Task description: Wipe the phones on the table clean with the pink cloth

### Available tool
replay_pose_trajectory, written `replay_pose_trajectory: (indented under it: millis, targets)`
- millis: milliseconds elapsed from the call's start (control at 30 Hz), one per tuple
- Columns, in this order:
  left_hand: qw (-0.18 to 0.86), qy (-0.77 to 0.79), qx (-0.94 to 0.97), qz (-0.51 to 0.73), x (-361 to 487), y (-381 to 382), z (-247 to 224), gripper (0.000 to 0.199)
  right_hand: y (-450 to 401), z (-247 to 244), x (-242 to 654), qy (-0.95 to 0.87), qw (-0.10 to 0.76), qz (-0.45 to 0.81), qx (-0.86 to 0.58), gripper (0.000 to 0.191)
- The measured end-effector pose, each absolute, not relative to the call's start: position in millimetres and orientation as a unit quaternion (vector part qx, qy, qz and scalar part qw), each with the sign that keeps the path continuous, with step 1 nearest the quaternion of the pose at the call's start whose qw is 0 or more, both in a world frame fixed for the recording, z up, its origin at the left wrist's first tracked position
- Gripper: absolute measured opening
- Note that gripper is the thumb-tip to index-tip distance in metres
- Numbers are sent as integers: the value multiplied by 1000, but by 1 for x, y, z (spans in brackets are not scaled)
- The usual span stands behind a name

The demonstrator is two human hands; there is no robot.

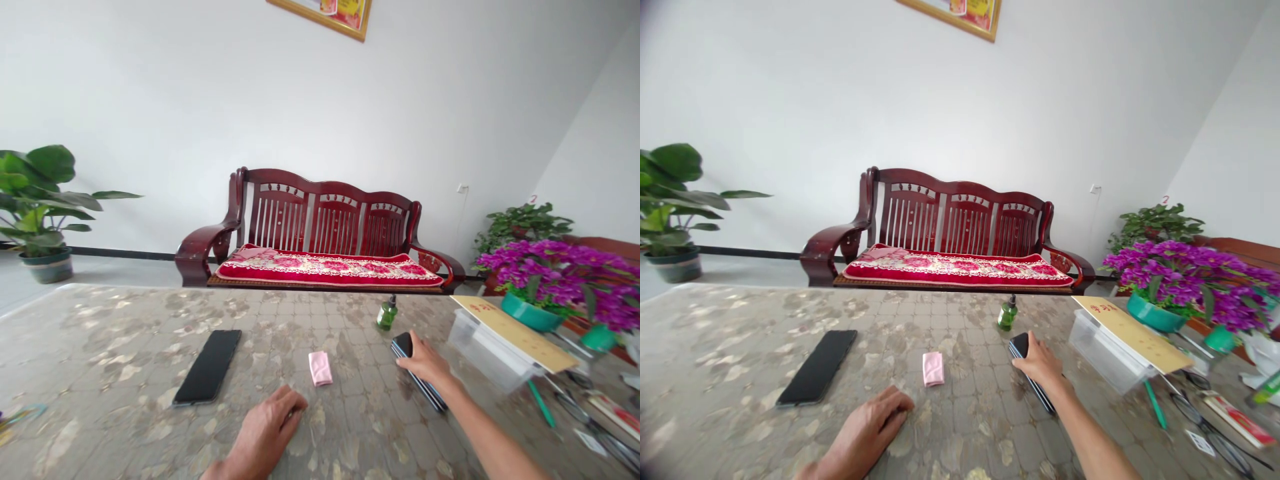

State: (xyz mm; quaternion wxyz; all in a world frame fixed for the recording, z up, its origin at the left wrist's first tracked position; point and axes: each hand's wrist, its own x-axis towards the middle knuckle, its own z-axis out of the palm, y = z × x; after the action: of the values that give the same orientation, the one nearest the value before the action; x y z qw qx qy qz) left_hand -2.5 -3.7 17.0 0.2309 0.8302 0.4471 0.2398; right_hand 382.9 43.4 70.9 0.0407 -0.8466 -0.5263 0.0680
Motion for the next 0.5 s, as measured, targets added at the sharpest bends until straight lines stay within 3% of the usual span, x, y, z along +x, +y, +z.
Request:
replay_pose_trajectory:
  millis: [100,233,333,500]
  targets:
    - [237,456,814,271,-2,-6,18,23,40,76,377,-539,46,43,-840,92]
    - [200,482,788,328,-5,-2,21,27,36,76,347,-622,144,-38,-769,67]
    - [109,515,773,353,-16,8,28,28,36,63,307,-682,222,53,-695,51]
    - [-19,675,682,280,-47,28,47,44,52,39,247,-680,274,231,-640,56]
